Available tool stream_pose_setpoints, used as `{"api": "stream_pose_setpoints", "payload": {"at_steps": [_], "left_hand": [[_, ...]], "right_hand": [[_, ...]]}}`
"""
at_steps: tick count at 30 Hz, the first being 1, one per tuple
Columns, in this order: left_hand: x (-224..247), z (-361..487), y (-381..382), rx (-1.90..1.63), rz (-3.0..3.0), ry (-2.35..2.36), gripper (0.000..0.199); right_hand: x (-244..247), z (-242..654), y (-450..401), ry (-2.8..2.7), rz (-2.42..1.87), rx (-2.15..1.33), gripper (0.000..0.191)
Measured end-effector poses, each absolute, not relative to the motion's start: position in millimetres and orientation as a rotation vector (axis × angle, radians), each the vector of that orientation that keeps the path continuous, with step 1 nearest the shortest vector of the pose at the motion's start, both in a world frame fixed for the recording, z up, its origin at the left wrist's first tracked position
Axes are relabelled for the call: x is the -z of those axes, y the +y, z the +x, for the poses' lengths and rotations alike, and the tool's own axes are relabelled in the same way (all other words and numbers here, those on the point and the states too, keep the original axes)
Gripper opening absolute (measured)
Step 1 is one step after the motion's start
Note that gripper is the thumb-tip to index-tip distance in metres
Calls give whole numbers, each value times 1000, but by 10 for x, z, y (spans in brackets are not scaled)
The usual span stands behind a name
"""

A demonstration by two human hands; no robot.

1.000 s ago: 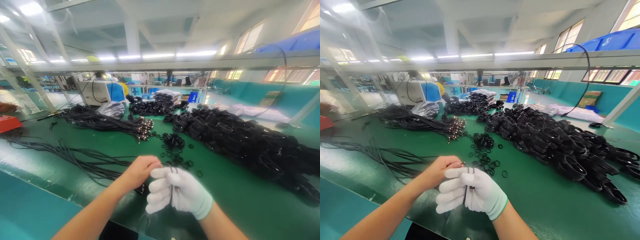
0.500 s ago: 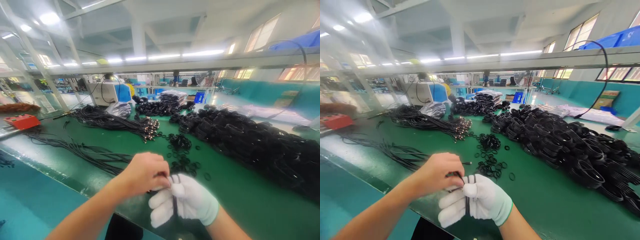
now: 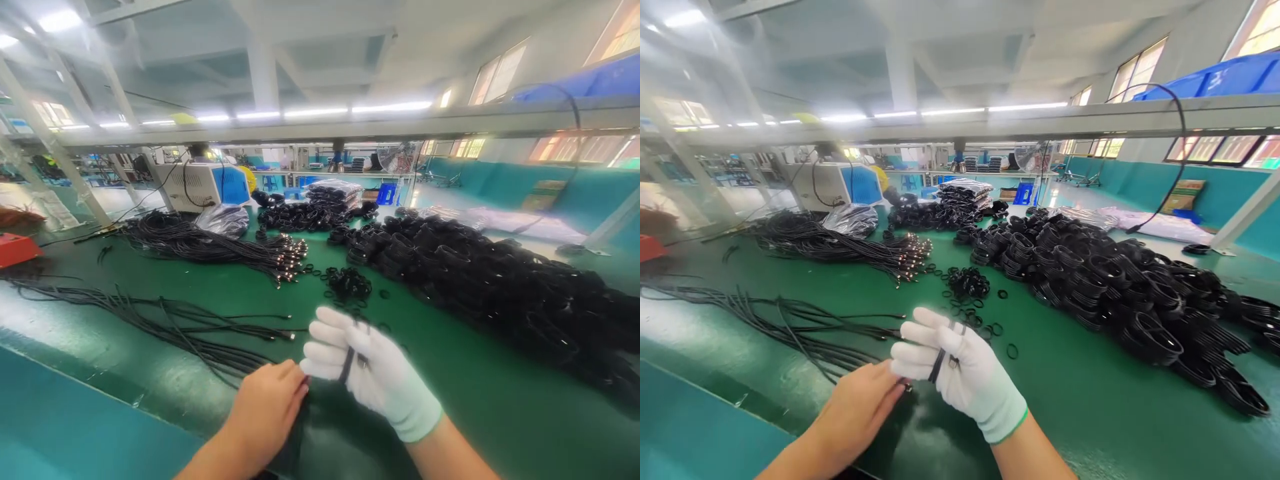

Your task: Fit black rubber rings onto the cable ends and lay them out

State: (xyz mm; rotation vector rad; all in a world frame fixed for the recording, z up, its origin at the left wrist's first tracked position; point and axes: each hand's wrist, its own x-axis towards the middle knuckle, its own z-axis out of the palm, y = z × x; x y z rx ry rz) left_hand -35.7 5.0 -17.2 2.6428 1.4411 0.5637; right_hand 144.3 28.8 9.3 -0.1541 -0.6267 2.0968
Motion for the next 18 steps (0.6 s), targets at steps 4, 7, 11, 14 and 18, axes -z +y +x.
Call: {"api": "stream_pose_setpoints", "payload": {"at_steps": [4,7,11,14,18], "left_hand": [[45,-227,-126,-536,2872,1337,22],[-178,-296,45,-613,2874,1211,16],[-401,-430,352,-608,2434,1043,10],[-339,-428,454,-613,2064,949,11],[-59,-461,497,-632,2028,986,24]], "right_hand": [[57,1392,282,-723,-428,-2002,31],[169,1350,217,-853,-434,-2137,30],[188,1303,123,-871,-259,-2444,38],[157,1259,81,-826,-194,-2537,40],[99,1253,110,-694,-87,-2484,33]]}}
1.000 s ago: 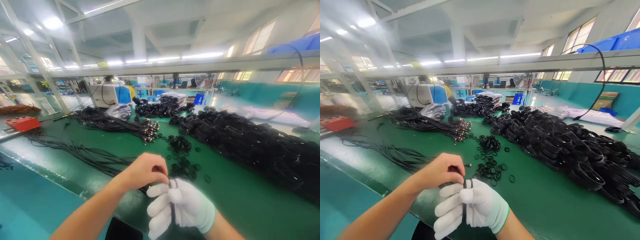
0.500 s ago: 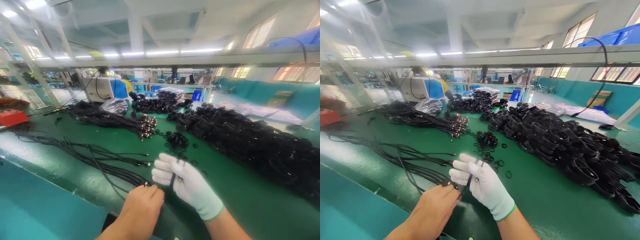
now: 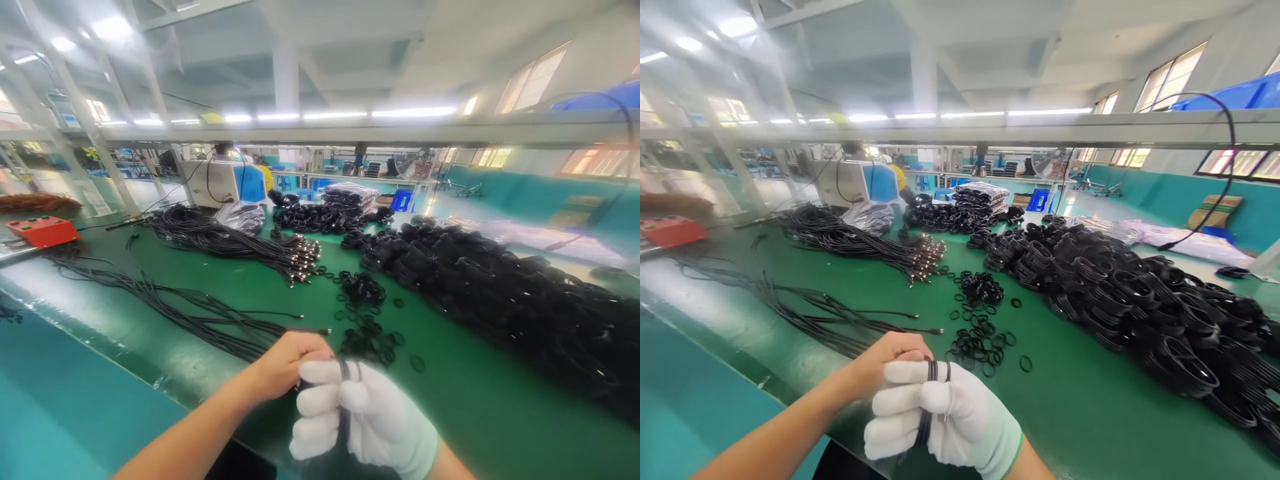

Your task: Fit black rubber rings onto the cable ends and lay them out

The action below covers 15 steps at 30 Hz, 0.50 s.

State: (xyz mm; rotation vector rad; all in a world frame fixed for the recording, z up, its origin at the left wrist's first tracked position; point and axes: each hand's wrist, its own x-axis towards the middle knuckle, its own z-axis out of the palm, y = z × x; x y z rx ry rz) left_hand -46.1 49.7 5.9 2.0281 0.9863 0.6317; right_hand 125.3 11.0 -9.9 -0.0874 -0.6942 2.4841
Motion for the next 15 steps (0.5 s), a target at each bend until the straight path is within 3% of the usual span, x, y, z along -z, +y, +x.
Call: {"api": "stream_pose_setpoints", "payload": {"at_steps": [7,15], "left_hand": [[197,-569,363,-422,2636,1543,26],[137,-175,-66,-377,2799,1398,15]], "right_hand": [[-9,1399,266,-682,-304,-2109,42],[83,1342,267,-731,-629,-1902,40]]}}
